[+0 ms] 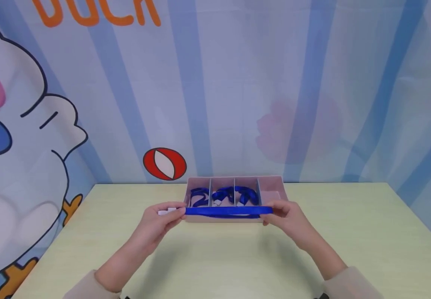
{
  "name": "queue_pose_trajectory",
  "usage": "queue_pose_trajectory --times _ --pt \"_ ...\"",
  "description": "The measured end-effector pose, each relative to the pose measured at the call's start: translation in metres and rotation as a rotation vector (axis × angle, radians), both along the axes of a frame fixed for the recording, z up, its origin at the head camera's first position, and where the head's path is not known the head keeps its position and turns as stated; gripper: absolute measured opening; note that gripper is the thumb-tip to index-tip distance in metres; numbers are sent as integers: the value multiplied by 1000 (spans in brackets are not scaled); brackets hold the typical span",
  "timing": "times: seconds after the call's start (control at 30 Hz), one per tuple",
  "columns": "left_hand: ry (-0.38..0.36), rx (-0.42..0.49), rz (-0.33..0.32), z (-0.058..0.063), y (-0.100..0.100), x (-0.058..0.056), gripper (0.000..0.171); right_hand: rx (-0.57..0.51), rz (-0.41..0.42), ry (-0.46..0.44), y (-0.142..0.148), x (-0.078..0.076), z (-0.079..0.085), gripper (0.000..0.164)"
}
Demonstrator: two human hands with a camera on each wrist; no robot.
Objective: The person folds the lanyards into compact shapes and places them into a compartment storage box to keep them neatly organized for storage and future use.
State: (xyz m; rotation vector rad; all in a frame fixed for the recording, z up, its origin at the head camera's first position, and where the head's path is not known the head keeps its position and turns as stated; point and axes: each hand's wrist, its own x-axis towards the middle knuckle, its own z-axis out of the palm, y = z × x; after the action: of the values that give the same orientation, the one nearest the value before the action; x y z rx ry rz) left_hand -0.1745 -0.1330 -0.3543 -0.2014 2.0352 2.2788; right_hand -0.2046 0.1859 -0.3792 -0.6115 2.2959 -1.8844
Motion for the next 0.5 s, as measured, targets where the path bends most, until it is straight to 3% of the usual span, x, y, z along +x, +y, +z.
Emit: queue_pose_trajectory --times 0.13,0.27,0.3,0.37,0.5 --pt "-4 21 2 -1 -5 -1 27 -115 145 14 7 1 2 18" --pt "-2 11 -1 -1 -7 -2 27 -306 423 20 11 -1 3 32" --pt "-2 3 -2 -1 -7 -2 26 -329 457 8 11 -2 4 34" --pt "-1 -13 -9 -1 -8 -2 26 -347 463 -21 11 -2 5 37" --pt "4 -33 -30 -1 -8 -2 25 -261 265 -82 10 -1 6 33"
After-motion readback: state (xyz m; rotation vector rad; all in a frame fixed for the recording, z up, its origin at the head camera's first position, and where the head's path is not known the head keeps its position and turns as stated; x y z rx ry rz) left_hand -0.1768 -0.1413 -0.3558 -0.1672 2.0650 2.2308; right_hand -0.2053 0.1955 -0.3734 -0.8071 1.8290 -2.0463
